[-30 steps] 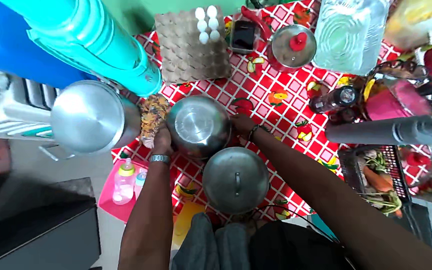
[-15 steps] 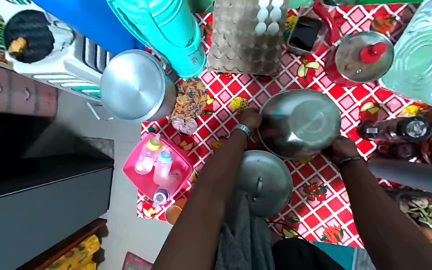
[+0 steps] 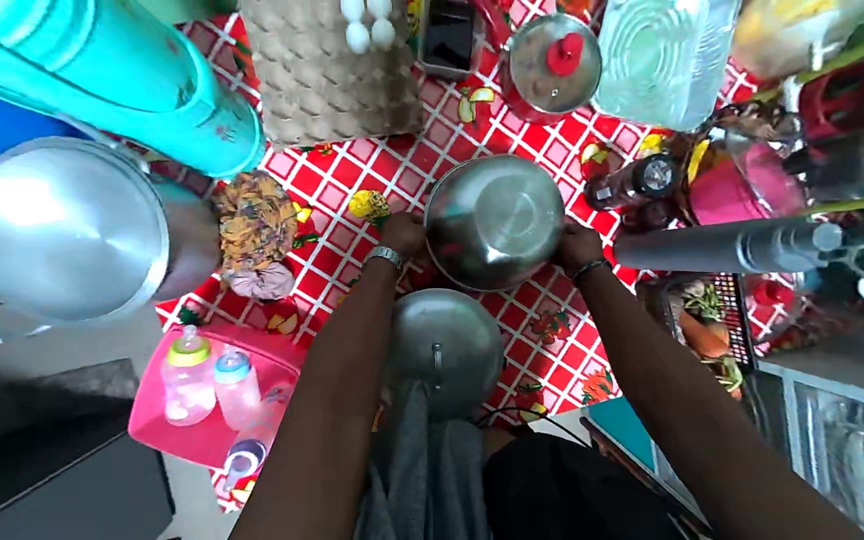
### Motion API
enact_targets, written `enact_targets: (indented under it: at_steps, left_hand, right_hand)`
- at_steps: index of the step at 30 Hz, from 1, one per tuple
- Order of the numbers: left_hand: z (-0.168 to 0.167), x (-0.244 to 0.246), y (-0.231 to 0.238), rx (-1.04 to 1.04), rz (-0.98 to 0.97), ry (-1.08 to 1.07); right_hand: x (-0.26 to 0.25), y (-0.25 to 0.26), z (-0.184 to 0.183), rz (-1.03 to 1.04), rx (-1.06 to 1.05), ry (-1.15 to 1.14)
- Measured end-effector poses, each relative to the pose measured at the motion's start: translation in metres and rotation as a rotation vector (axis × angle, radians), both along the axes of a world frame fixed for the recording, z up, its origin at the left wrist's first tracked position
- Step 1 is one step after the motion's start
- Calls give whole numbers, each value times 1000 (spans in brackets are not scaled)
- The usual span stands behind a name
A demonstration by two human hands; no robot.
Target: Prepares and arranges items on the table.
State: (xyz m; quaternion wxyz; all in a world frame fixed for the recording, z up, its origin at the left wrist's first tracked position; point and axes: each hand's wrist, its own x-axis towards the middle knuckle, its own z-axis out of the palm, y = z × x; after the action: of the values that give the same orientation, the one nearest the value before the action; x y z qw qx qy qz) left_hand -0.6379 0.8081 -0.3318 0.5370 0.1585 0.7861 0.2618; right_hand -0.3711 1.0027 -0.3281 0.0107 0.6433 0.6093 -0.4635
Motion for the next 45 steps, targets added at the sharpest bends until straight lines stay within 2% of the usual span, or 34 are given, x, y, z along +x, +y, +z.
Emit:
enact_targets:
  at_steps: [7, 11, 15, 18, 27, 32, 37, 42, 45]
  left_hand:
    - [2, -1, 2, -22, -17, -1]
    - [8, -2, 2, -38, -16, -6]
    - [0, -2, 1, -37, -26, 13]
    - [-1, 1, 1, -34, 18, -14]
    - [9, -1, 1, 41, 135, -153]
    - [4, -1, 0, 65, 115, -129]
    - [4, 1, -2, 76, 104, -101]
    - [1, 6, -5, 42, 99, -35]
    - [3, 8, -5, 31, 149, -71]
  right_hand:
    - [8, -5, -1, -182, -83, 180]
    - [6, -13, -4, -203, -39, 237]
    - [5, -22, 11, -113, -48, 160]
    - [8, -12, -5, -68, 42, 100]
    - [13, -10, -8, 88, 86, 8]
    - [18, -5, -19, -17, 78, 112]
    - [2, -26, 32, 69, 30, 2]
    - [3, -25, 31, 156, 97, -73]
    - [7, -23, 24, 49, 7, 34]
